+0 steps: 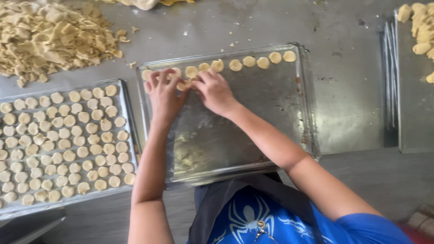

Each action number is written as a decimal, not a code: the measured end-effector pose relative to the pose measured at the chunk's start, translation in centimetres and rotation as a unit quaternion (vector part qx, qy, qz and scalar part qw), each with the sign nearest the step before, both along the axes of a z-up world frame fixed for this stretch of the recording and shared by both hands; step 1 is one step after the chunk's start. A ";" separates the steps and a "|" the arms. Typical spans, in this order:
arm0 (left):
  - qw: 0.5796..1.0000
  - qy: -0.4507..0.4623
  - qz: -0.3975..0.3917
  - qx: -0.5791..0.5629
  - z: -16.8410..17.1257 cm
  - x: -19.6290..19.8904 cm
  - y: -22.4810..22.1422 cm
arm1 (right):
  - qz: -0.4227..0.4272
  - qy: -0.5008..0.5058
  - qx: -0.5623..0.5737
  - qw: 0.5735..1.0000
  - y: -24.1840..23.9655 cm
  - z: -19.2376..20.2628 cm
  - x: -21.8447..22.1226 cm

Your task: The person picks up small circular pieces of dough and stacks them into small cylindrical piles on a metal tray.

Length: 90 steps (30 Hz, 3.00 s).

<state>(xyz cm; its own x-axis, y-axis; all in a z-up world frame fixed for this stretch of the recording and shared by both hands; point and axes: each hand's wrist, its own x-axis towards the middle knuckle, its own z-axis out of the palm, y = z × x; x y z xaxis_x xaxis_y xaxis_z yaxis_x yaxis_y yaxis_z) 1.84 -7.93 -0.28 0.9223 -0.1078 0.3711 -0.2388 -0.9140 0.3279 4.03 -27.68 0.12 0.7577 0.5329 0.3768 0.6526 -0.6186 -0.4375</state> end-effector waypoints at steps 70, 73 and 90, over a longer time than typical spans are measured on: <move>0.956 0.053 0.019 -0.287 2.8 -2.4 -15.3 | -0.001 0.506 0.329 0.797 -19.5 1.3 1.1; 0.951 0.048 0.028 -0.303 1.2 -1.8 -11.1 | 0.014 0.312 0.246 0.918 -13.0 0.7 1.6; 0.996 -0.027 -0.020 -0.086 1.5 0.2 -7.9 | -0.071 0.058 0.107 0.990 -12.0 0.6 2.4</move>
<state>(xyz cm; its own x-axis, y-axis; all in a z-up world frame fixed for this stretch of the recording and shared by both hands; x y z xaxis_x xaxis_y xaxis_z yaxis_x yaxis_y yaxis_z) 2.09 -15.78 1.27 0.8968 -0.0744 0.4362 -0.2954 -0.8346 0.4649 6.43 -39.65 0.77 0.8636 0.3355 0.3762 0.5041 -0.5855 -0.6349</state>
